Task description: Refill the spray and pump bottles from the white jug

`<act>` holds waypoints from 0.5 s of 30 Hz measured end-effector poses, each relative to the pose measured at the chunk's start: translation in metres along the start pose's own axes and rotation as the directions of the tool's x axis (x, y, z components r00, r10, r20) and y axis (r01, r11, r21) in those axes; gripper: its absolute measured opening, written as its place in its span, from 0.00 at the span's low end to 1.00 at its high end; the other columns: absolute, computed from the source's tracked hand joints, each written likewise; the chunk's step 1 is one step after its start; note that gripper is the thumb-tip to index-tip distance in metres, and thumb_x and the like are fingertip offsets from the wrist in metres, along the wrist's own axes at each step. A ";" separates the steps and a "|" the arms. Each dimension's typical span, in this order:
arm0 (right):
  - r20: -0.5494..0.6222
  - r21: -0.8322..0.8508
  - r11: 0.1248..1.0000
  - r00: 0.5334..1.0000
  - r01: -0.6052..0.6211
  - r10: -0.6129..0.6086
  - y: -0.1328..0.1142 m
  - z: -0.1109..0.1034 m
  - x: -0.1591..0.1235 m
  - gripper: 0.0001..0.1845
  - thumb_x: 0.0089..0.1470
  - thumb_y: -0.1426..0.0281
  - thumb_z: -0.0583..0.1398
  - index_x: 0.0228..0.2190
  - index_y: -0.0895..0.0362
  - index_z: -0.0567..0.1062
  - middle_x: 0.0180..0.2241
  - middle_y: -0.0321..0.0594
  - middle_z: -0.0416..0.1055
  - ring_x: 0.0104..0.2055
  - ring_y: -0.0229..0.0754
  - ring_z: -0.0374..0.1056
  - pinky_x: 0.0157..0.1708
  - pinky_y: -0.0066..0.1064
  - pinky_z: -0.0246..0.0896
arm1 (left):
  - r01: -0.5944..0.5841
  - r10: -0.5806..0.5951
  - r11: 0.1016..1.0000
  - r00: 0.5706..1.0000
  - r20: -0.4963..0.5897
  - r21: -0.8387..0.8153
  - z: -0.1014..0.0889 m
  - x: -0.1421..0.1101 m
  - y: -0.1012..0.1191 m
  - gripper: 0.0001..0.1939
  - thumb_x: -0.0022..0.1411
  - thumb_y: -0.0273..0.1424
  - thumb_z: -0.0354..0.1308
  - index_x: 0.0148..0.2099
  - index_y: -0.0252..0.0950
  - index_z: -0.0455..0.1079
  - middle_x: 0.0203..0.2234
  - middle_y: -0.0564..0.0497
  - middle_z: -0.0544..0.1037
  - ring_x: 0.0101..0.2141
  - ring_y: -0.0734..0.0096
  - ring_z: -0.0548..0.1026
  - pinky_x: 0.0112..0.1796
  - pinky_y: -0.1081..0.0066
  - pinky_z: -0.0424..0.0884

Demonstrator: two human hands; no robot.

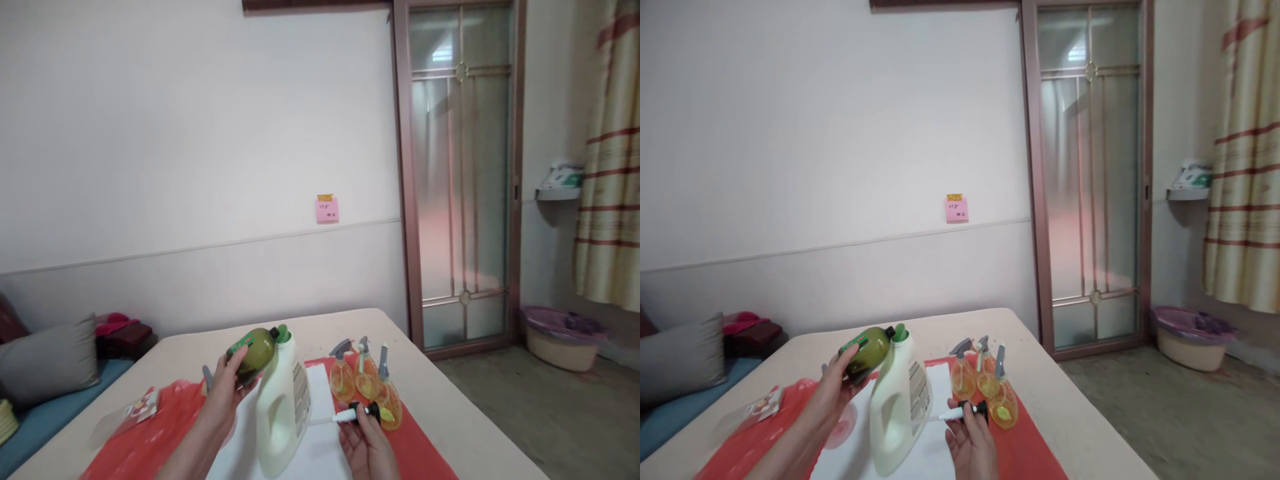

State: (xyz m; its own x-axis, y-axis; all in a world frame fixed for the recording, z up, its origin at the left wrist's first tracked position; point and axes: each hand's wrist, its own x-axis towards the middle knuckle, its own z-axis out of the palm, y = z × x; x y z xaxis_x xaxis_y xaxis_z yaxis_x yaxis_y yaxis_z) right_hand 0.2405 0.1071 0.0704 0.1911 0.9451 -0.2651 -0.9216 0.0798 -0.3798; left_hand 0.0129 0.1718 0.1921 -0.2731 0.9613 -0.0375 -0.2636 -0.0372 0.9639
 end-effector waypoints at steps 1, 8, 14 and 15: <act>0.002 0.002 1.000 1.000 0.001 -0.001 -0.001 0.000 0.000 0.27 0.32 0.64 0.76 0.33 0.55 0.72 0.30 0.34 0.79 0.27 0.36 0.72 0.25 0.25 0.67 | -0.010 0.010 1.000 1.000 -0.006 0.017 0.003 0.002 0.001 0.21 0.56 0.41 0.64 0.49 0.40 0.67 0.40 0.48 0.76 0.33 0.69 0.77 0.32 0.67 0.76; 0.019 0.027 0.999 0.999 0.035 -0.036 -0.005 -0.002 -0.001 0.27 0.33 0.63 0.76 0.34 0.54 0.71 0.32 0.34 0.79 0.29 0.36 0.72 0.26 0.26 0.67 | -0.051 0.061 0.974 0.997 -0.041 0.220 0.013 0.020 0.002 0.29 0.52 0.46 0.65 0.52 0.41 0.62 0.42 0.46 0.74 0.36 0.63 0.76 0.31 0.65 0.76; 0.032 0.038 0.998 0.998 0.050 -0.051 -0.007 -0.003 -0.004 0.27 0.33 0.67 0.76 0.34 0.54 0.70 0.29 0.32 0.78 0.30 0.35 0.71 0.27 0.26 0.67 | -0.099 0.126 0.861 0.992 -0.022 0.499 0.017 0.022 0.019 0.34 0.49 0.49 0.65 0.53 0.40 0.59 0.45 0.42 0.73 0.40 0.55 0.75 0.30 0.65 0.74; 0.033 0.039 0.998 0.998 0.050 -0.051 -0.007 -0.003 -0.005 0.27 0.33 0.67 0.76 0.34 0.53 0.70 0.28 0.31 0.77 0.30 0.36 0.71 0.27 0.26 0.67 | -0.117 0.143 0.831 0.990 -0.006 0.544 0.018 0.021 0.023 0.35 0.48 0.49 0.65 0.53 0.40 0.59 0.45 0.42 0.73 0.40 0.55 0.75 0.30 0.65 0.74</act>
State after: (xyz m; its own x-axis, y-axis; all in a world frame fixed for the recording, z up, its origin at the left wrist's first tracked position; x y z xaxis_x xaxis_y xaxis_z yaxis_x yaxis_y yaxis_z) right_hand 0.2470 0.1010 0.0721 0.2265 0.9498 -0.2159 -0.9235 0.1390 -0.3576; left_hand 0.0178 0.1960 0.2182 -0.3131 0.9445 0.0995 0.3165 0.0050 0.9486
